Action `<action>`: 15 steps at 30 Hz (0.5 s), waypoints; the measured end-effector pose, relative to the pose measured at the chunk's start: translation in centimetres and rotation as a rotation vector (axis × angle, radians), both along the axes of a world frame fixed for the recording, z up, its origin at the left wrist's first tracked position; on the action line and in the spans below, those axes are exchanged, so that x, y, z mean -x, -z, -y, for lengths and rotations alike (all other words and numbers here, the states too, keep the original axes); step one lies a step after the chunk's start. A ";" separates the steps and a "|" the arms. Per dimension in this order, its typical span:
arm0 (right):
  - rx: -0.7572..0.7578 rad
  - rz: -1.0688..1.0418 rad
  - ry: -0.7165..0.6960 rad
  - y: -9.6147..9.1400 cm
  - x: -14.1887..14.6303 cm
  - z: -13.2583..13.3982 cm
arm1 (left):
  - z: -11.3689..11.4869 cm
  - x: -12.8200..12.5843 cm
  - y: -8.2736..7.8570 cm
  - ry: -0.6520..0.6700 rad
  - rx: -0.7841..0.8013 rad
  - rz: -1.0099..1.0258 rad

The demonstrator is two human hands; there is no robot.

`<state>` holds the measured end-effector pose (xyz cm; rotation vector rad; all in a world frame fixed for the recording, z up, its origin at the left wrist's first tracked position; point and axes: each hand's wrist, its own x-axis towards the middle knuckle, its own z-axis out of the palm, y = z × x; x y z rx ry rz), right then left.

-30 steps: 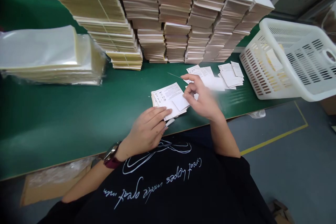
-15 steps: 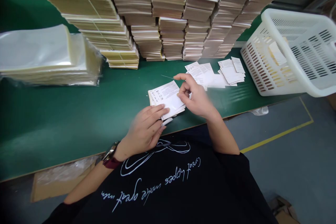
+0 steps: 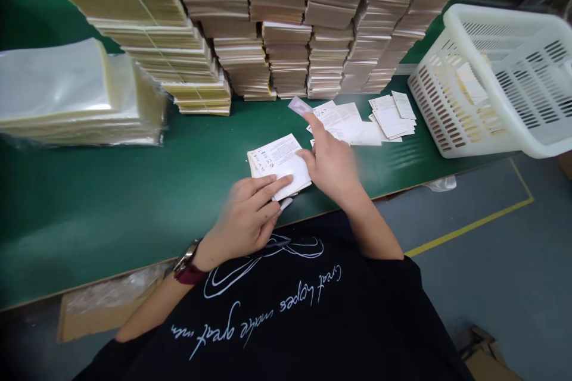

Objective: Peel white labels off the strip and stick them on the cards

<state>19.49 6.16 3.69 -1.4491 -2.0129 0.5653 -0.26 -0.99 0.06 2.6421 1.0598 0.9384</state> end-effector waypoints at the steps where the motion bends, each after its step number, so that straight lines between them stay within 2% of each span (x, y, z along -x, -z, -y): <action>1: 0.025 -0.035 0.004 0.2 0.0 0.1 | -0.1 0.0 0.0 0.002 0.001 0.006; 5: 0.041 -0.161 0.011 0.5 -0.1 0.7 | -0.1 0.3 0.2 0.038 -0.022 0.030; 8: -0.048 -0.217 0.077 0.2 -1.0 0.9 | 0.1 0.5 0.5 0.068 -0.024 0.052; 13: -0.257 -0.112 0.228 -1.0 -3.4 0.7 | 0.2 0.8 0.8 0.064 -0.052 0.094; 15: -0.252 -0.140 0.222 -1.5 -3.2 1.1 | 0.2 0.8 0.9 0.067 -0.080 0.096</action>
